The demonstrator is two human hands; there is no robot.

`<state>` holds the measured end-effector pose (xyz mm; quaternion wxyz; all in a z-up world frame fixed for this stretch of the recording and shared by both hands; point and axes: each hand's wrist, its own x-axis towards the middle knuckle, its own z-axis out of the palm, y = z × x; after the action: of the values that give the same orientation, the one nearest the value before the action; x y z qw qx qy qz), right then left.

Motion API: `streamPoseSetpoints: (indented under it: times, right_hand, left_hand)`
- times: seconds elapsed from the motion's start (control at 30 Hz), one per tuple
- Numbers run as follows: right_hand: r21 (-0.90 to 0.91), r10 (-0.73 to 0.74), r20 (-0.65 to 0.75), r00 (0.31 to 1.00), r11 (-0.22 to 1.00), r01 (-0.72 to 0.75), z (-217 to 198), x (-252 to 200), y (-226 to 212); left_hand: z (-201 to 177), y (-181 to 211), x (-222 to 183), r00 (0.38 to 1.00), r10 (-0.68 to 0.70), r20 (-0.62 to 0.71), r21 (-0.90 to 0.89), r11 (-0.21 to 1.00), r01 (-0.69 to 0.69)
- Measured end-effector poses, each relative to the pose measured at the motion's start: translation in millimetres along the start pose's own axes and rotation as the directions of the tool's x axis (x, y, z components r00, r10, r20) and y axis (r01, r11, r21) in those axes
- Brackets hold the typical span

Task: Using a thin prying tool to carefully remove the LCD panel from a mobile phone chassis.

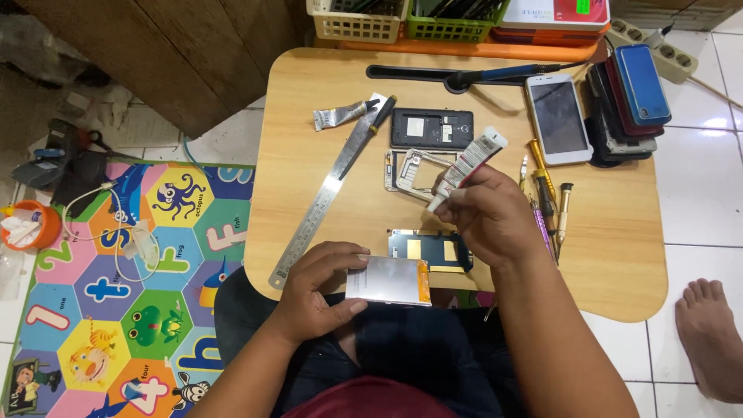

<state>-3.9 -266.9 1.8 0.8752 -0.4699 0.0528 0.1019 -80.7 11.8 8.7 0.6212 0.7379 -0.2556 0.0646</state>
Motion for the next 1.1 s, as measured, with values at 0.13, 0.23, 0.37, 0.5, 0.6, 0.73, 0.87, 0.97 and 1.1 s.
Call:
streamPoseSetpoints:
  times: [0.13,0.23,0.37,0.5,0.6,0.73,0.87,0.97,1.1]
  right_hand:
    - [0.028,0.028,-0.005,1.0,0.999,-0.028,4.4,-2.9,-5.3]
    - [0.032,0.047,0.002,0.999,0.998,-0.047,5.2,-4.0,-4.8]
    - [0.033,0.04,-0.003,0.999,0.999,-0.04,6.4,-5.2,-3.0]
    - [0.017,0.024,-0.043,0.999,1.0,-0.024,8.3,-3.9,0.4]
    - [-0.153,-0.014,-0.08,0.997,0.988,0.001,13.7,-2.0,3.3]
    - [-0.59,-0.086,-0.002,0.996,0.805,0.068,33.6,-4.5,-11.3]
    - [-0.926,-0.056,0.206,0.977,0.312,0.213,64.1,-0.8,-22.2]
    - [-0.957,0.059,0.28,0.958,0.093,0.274,77.5,8.3,-15.0]
    - [-0.94,0.108,0.33,0.938,-0.055,0.337,79.5,19.6,0.3]
  left_hand:
    - [0.9,-0.6,-0.2,1.0,0.009,-0.003,0.012,1.0,-0.009]
    - [1.8,-0.3,0.0,1.0,0.012,-0.003,0.009,1.0,-0.012]
    - [2.2,-2.2,-0.7,1.0,0.009,-0.012,0.002,1.0,-0.009]
    - [2.1,-3.2,-0.8,1.0,0.005,-0.006,-0.006,1.0,-0.005]
    - [1.8,0.1,0.4,1.0,0.004,-0.014,-0.004,1.0,-0.004]
    - [1.3,-5.9,-3.2,1.0,-0.02,-0.022,-0.036,0.999,0.02]
    - [1.9,-6.1,-4.0,0.999,-0.041,-0.015,-0.037,0.998,0.04]
    - [1.2,-4.6,-3.7,0.999,-0.044,-0.014,-0.028,0.999,0.044]
    - [0.3,-5.3,-5.6,0.999,-0.053,-0.01,-0.027,0.998,0.052]
